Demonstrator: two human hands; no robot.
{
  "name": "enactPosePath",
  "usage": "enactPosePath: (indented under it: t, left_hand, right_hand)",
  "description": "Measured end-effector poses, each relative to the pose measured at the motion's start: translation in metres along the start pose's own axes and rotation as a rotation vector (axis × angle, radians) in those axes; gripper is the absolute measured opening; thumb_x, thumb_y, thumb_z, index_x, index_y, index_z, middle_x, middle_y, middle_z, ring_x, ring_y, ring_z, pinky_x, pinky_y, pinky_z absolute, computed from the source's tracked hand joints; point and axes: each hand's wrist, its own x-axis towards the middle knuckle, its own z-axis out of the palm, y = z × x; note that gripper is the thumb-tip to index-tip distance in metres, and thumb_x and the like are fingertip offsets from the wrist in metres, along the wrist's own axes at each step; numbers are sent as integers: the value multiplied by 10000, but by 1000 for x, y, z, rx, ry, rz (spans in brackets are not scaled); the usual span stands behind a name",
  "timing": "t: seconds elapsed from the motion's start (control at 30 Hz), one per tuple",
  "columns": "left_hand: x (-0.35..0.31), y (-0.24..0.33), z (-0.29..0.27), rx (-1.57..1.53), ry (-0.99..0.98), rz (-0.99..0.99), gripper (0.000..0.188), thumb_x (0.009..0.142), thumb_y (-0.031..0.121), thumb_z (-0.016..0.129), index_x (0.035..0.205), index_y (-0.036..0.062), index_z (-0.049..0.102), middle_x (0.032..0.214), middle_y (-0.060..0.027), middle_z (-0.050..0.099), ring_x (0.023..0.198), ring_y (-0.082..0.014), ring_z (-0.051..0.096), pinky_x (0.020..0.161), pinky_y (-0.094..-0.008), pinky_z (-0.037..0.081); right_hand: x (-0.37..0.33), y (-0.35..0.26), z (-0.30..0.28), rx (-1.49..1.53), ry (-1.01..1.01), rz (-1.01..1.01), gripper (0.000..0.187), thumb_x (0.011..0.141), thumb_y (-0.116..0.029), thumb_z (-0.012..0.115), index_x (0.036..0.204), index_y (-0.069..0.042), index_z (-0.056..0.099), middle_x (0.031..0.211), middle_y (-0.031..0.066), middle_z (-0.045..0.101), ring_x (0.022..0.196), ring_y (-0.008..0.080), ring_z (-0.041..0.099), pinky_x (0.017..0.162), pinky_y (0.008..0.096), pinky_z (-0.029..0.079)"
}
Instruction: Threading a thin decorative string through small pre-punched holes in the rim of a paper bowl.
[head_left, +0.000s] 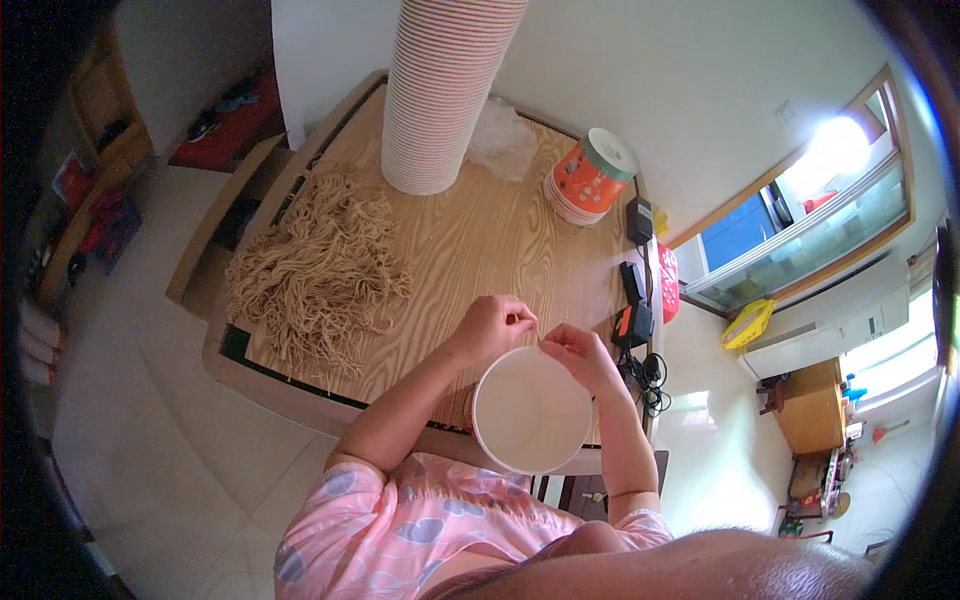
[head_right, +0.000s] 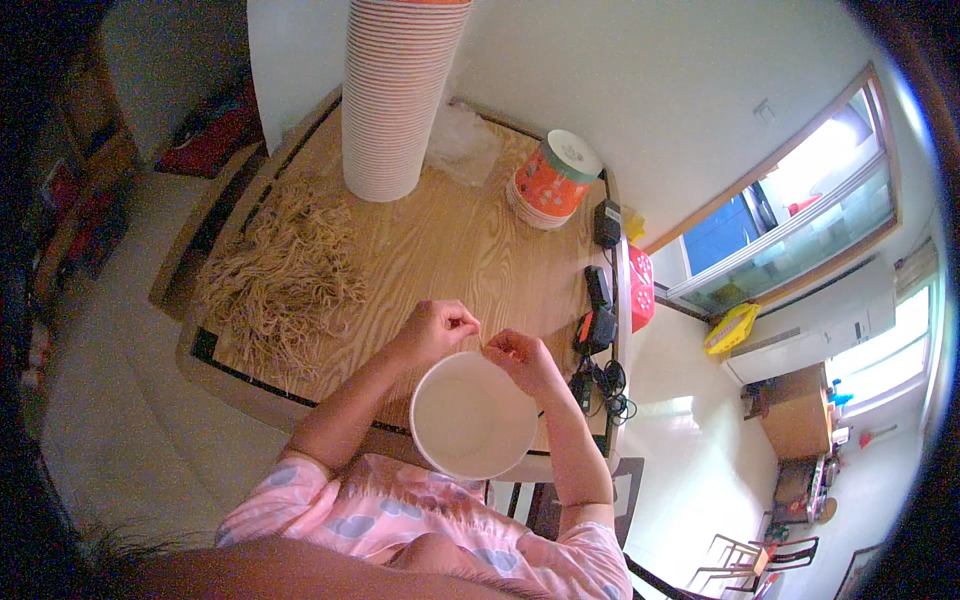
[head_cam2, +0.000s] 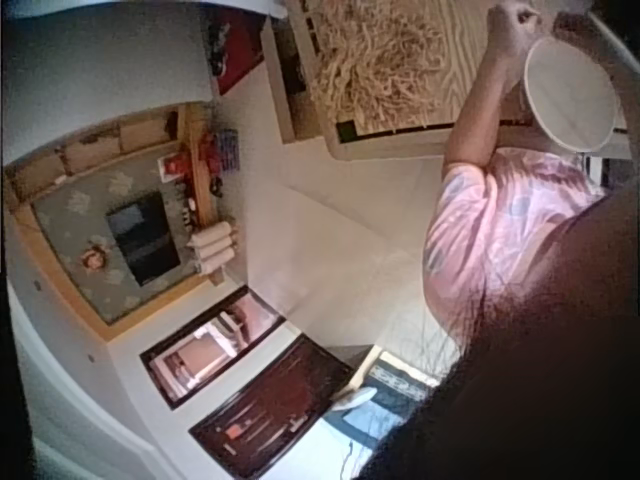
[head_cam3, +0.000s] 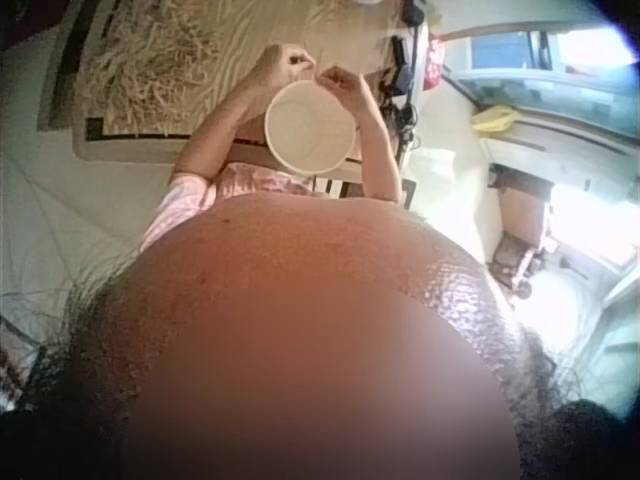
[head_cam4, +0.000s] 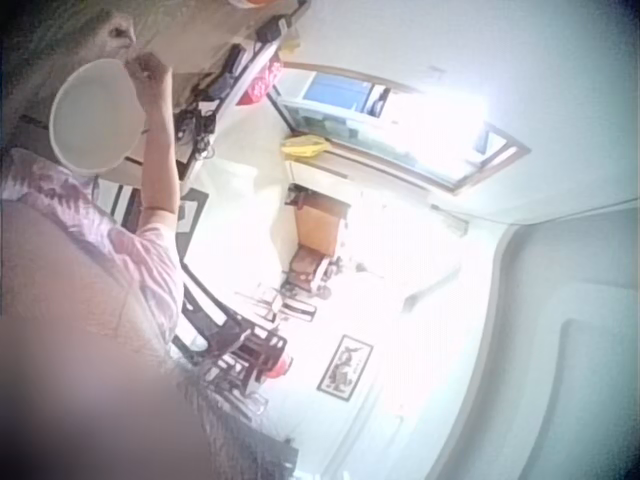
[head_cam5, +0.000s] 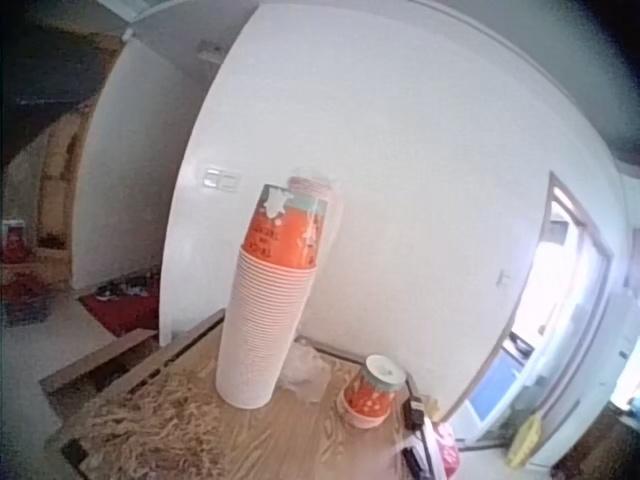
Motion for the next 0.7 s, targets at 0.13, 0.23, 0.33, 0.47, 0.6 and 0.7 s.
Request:
enactPosePath:
  t: [0.13, 0.23, 0.33, 0.47, 0.6, 0.7]
  left_hand:
    - [-4, -2, 9, -49, 47, -93, 96, 757, 128, 688, 797, 40, 690, 730, -91, 644, 623, -186, 619, 586, -301, 488]
    - [-13, 6, 13, 4, 121, -31, 94, 760, 126, 689, 801, 41, 688, 723, -86, 645, 625, -177, 623, 584, -295, 491]
    - [-17, 22, 10, 14, 104, -29, 94, 752, 117, 696, 796, 36, 682, 720, -87, 640, 628, -176, 624, 585, -293, 493]
    - [-21, 23, 10, -7, 114, 43, 65, 748, 70, 693, 787, 24, 668, 739, -76, 633, 656, -151, 609, 591, -277, 481]
    - [-24, 23, 12, -23, 121, 55, 51, 750, 35, 689, 786, 14, 659, 764, -60, 630, 700, -125, 599, 615, -261, 476]
    - [-25, 21, 10, -17, 107, 92, 59, 745, 29, 693, 790, 14, 659, 761, -60, 630, 711, -129, 604, 626, -263, 481]
  right_hand:
    - [-11, -6, 3, -335, 25, -330, 121, 819, -128, 640, 810, -10, 614, 768, 42, 622, 700, 117, 565, 644, 273, 452]
    - [-17, -14, 4, -366, -14, -319, 133, 821, -130, 635, 807, 0, 613, 794, 71, 628, 726, 149, 585, 666, 282, 464]
    - [-18, -9, 2, -279, -66, -184, 125, 830, -127, 624, 827, -3, 617, 788, 63, 624, 748, 124, 583, 686, 272, 469]
    - [-14, -3, 1, -88, -70, 93, 129, 848, -131, 609, 860, -4, 624, 795, 32, 620, 766, 97, 571, 693, 254, 468]
    - [-9, 4, 0, 110, -155, 26, 156, 872, -149, 586, 873, 4, 617, 811, -10, 600, 764, 71, 539, 677, 233, 455]
    - [-6, 9, -3, 240, -267, 60, 151, 874, -149, 586, 867, 0, 606, 807, -18, 588, 758, 64, 525, 668, 223, 443]
